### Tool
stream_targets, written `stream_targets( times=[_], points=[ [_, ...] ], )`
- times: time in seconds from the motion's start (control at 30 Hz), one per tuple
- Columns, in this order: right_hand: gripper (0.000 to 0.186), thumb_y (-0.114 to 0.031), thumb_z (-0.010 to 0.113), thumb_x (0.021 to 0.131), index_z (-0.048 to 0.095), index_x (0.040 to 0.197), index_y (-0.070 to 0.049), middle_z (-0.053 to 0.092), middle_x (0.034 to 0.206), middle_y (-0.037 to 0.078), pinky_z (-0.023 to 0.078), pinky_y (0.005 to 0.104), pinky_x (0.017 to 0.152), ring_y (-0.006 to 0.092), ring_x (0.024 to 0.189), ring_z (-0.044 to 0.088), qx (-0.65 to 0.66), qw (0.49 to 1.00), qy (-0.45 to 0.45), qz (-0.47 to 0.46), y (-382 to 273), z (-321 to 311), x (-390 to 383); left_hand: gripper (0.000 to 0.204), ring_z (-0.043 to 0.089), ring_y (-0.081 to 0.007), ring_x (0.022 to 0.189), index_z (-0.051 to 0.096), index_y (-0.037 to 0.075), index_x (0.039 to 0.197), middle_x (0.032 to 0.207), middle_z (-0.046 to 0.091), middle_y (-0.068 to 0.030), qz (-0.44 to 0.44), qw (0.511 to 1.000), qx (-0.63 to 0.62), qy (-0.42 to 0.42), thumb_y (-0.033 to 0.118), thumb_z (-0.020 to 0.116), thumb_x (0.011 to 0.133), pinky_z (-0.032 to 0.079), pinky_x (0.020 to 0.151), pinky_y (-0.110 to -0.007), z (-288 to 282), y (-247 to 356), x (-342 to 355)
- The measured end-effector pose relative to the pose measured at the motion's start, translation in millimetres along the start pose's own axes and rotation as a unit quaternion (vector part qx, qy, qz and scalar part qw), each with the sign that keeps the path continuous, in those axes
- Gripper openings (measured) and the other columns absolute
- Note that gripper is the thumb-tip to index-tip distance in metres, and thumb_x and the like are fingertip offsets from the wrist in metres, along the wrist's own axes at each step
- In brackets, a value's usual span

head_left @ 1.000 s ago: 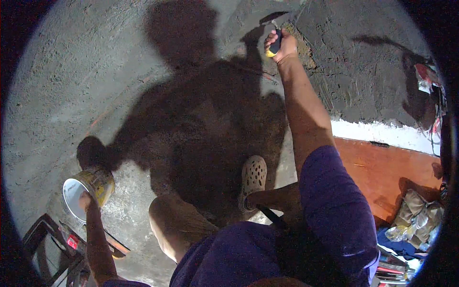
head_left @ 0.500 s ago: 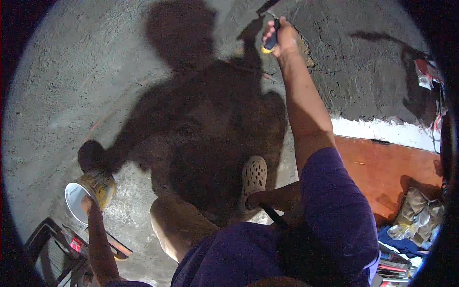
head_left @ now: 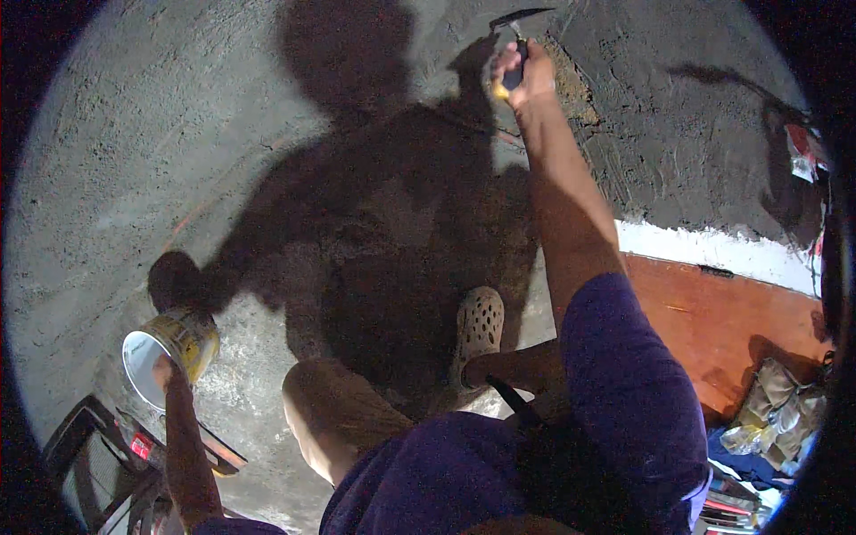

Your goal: Smoothing and applying cement to a concrete floor using a hand trowel.

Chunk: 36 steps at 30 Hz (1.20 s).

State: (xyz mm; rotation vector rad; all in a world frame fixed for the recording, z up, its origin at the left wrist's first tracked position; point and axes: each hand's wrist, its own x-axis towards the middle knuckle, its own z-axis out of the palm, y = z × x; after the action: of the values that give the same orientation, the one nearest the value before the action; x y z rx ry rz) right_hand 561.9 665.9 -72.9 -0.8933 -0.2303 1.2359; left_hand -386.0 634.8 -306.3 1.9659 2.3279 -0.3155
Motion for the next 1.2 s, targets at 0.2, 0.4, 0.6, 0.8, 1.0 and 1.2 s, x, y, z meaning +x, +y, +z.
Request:
stream_targets(
  times=[0.2, 0.4, 0.6, 0.8, 1.0, 1.2],
  points=[
    [0.042, -0.045, 0.036, 0.09, 0.049, 0.075, -0.008, 0.043, 0.055, 0.002, 0.042, 0.0371, 0.048, 0.02, 0.047, 0.044, -0.086, 0.991, 0.101, 0.031, 70, -29, -46, 0.038, 0.058, -0.0383, 0.064, 0.062, 0.001, 0.077, 0.074, 0.061, -0.0205, 0.041, 0.992, -0.068, 0.094, 0.034, 0.044, 0.084, 0.045, 0.058, -0.047, -32, 36, -33],
    [0.045, -0.049, 0.032, 0.091, 0.045, 0.071, -0.011, 0.039, 0.053, 0.0, 0.039, 0.0353, 0.049, 0.0188, 0.047, 0.04, -0.015, 0.985, 0.144, 0.09, 102, -17, -35, 0.038, 0.059, -0.0363, 0.068, 0.064, 0.001, 0.083, 0.079, 0.062, -0.0219, 0.005, 0.992, -0.121, 0.031, 0.034, 0.045, 0.085, 0.044, 0.06, -0.046, -55, 64, -37],
    [0.038, -0.039, 0.029, 0.094, 0.042, 0.073, -0.009, 0.04, 0.051, 0.0, 0.037, 0.0273, 0.04, 0.0119, 0.04, 0.038, 0.113, 0.991, 0.064, 0.022, 50, 72, -3, 0.037, 0.062, -0.0319, 0.069, 0.065, 0.001, 0.087, 0.08, 0.064, -0.0171, -0.057, 0.98, -0.182, 0.049, 0.034, 0.049, 0.083, 0.046, 0.059, -0.043, -31, 44, -26],
    [0.042, -0.045, 0.029, 0.093, 0.042, 0.067, -0.015, 0.038, 0.048, -0.003, 0.034, 0.0256, 0.033, 0.0115, 0.037, 0.037, 0.077, 0.997, -0.008, 0.003, 24, 113, -32, 0.033, 0.062, -0.0302, 0.066, 0.066, 0.002, 0.083, 0.077, 0.064, -0.0167, 0.027, 0.998, -0.011, 0.055, 0.031, 0.049, 0.082, 0.046, 0.058, -0.043, -4, 20, 0],
    [0.042, -0.044, 0.029, 0.093, 0.042, 0.07, -0.012, 0.039, 0.052, 0.0, 0.038, 0.0314, 0.047, 0.0154, 0.046, 0.038, 0.019, 0.995, 0.08, -0.051, 70, 81, -69, 0.032, 0.061, -0.0308, 0.067, 0.066, 0.003, 0.082, 0.076, 0.064, -0.0188, -0.077, 0.973, -0.212, 0.041, 0.029, 0.048, 0.082, 0.046, 0.058, -0.043, -24, 46, -12],
    [0.032, -0.035, 0.031, 0.094, 0.043, 0.076, -0.01, 0.038, 0.052, 0.0, 0.037, 0.0293, 0.044, 0.0148, 0.046, 0.038, 0.074, 0.983, 0.167, -0.002, 61, 53, -21, 0.024, 0.063, -0.0303, 0.068, 0.063, 0.005, 0.077, 0.075, 0.063, -0.0173, 0.113, 0.988, 0.095, 0.034, 0.024, 0.05, 0.082, 0.049, 0.059, -0.042, -30, 41, -13]
  ],
)
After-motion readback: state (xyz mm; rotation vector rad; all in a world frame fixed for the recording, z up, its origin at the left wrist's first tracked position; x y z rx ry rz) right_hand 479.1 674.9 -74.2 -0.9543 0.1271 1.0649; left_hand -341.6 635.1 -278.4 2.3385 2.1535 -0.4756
